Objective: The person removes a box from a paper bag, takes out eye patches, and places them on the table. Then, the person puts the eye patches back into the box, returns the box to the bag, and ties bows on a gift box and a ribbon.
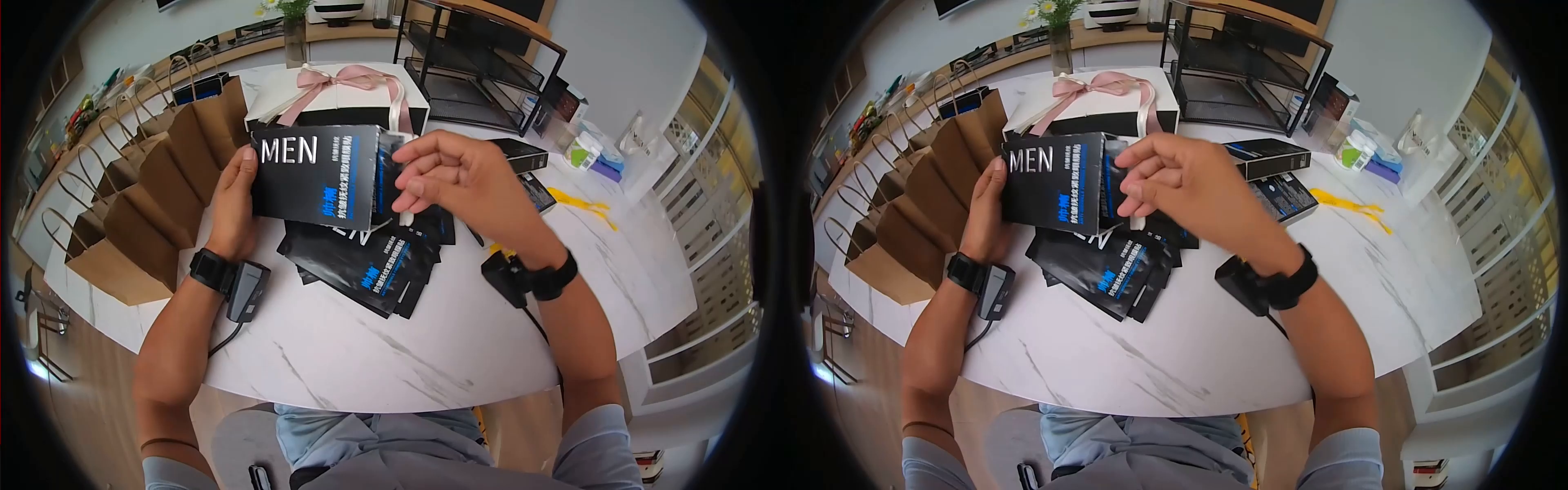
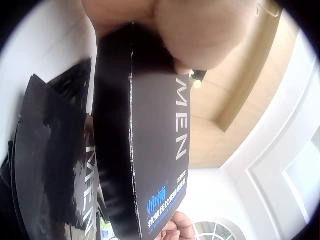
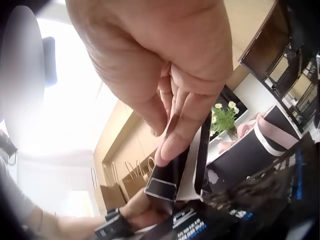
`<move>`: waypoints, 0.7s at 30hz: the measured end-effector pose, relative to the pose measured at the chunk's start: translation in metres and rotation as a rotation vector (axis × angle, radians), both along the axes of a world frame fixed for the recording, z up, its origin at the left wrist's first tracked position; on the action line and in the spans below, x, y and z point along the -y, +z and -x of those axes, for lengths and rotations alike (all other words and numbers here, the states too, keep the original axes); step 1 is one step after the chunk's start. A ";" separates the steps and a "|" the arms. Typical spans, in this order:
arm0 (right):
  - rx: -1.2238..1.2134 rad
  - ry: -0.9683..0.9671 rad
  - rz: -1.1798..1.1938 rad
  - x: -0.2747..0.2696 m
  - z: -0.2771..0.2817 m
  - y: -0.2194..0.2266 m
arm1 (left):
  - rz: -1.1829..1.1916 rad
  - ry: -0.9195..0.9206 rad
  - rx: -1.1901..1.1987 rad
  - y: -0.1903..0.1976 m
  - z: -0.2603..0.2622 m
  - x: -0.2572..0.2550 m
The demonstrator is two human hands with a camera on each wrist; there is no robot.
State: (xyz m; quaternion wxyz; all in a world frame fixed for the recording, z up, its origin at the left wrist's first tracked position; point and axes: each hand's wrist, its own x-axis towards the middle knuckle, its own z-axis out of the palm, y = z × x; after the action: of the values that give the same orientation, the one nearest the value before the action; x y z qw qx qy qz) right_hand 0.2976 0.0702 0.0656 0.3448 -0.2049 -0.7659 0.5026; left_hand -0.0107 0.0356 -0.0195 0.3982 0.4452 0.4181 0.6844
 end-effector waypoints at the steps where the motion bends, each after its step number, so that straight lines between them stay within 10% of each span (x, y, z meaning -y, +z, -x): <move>1: 0.053 -0.055 -0.056 0.003 0.005 -0.002 | -0.017 -0.007 -0.032 -0.001 0.001 -0.001; 6: -0.063 -0.408 -0.154 0.016 0.015 -0.003 | -0.044 0.017 0.027 -0.005 0.002 -0.003; 10: 0.127 -0.301 -0.206 0.013 0.013 -0.010 | -0.015 -0.022 0.038 0.000 -0.003 0.000; 14: 0.213 -0.366 -1.003 0.009 0.027 -0.018 | -0.031 -0.061 0.071 0.003 -0.007 0.002; 21: 0.147 -0.530 -0.682 0.006 0.035 -0.001 | -0.053 0.009 0.064 -0.004 0.000 -0.002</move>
State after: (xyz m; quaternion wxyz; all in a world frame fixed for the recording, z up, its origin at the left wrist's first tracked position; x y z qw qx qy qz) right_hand 0.2624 0.0642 0.0643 0.4544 -0.3039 -0.8315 0.0992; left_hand -0.0109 0.0380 -0.0231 0.3962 0.4316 0.3890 0.7109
